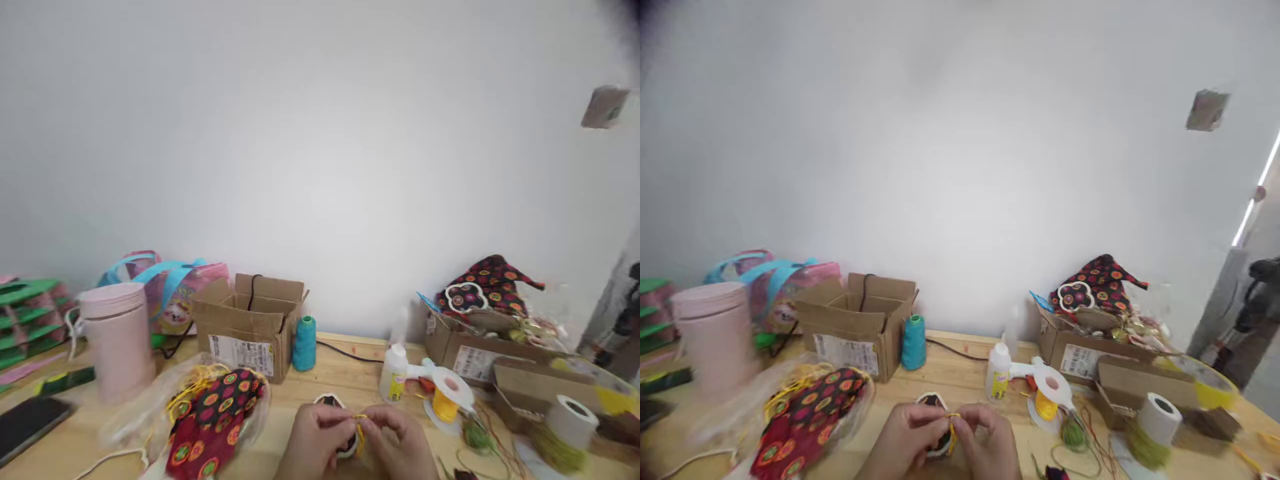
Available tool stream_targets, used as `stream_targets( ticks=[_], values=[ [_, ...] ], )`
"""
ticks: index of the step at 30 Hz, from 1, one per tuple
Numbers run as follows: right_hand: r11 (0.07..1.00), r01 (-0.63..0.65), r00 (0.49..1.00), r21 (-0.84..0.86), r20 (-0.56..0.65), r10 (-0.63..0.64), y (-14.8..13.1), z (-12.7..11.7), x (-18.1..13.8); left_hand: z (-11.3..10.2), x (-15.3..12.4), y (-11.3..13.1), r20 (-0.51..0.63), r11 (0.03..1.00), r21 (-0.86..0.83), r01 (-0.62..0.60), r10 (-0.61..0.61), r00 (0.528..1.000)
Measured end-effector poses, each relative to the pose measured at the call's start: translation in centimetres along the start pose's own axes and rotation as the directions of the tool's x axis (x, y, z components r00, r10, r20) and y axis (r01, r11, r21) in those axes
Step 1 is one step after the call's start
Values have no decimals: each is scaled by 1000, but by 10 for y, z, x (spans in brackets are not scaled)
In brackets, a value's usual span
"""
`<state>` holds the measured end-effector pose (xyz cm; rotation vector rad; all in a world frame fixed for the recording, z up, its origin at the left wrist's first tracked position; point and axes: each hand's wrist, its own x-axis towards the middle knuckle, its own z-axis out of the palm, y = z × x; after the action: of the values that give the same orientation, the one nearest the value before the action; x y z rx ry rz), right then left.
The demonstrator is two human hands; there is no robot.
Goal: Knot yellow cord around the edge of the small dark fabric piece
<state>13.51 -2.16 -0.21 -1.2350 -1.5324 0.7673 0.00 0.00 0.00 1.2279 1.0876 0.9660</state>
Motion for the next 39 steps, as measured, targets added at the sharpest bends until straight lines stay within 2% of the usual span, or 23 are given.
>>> stream_targets(
  ticks=[4,7,11,15,18,21,23,25,27,29,31,35,39],
  values=[
    [990,-33,999,135,-19,36,5,3,1,2,0,3,-32,998,-22,-65,64,997],
    [949,-85,995,305,-29,98,6,5,1,3,-1,5,-26,994,-43,-104,103,994],
    [850,-191,980,491,44,195,5,7,1,3,-2,5,4,992,-87,-95,96,995],
    [811,-241,970,533,123,208,4,7,2,2,-1,4,7,987,-142,-79,81,997],
    [842,-225,974,491,123,189,5,6,3,2,-1,5,-17,970,-233,-74,72,997],
    [916,-109,993,387,-2,120,5,3,2,0,1,4,-50,936,-342,-85,72,996],
    [974,36,992,222,-125,-9,2,0,1,-2,2,4,-54,922,-373,-102,88,995],
    [975,221,959,3,-181,-217,-3,-4,-1,-4,2,3,-65,925,-363,-114,97,993],
    [908,383,906,-170,-120,-405,-7,-7,-2,-5,2,2,-71,928,-354,-117,98,993],
    [844,472,871,-254,-9,-490,-9,-8,-2,-4,1,2,-56,930,-348,-119,106,993],
    [830,472,875,-298,44,-481,-8,-9,-1,-2,1,2,-36,933,-336,-130,126,991],
    [856,380,923,-350,82,-377,-4,-9,0,-1,1,0,-18,943,-294,-156,158,987],
    [851,353,935,-390,113,-336,-5,-10,0,-1,2,-4,-18,950,-267,-161,162,987]
  ],
)
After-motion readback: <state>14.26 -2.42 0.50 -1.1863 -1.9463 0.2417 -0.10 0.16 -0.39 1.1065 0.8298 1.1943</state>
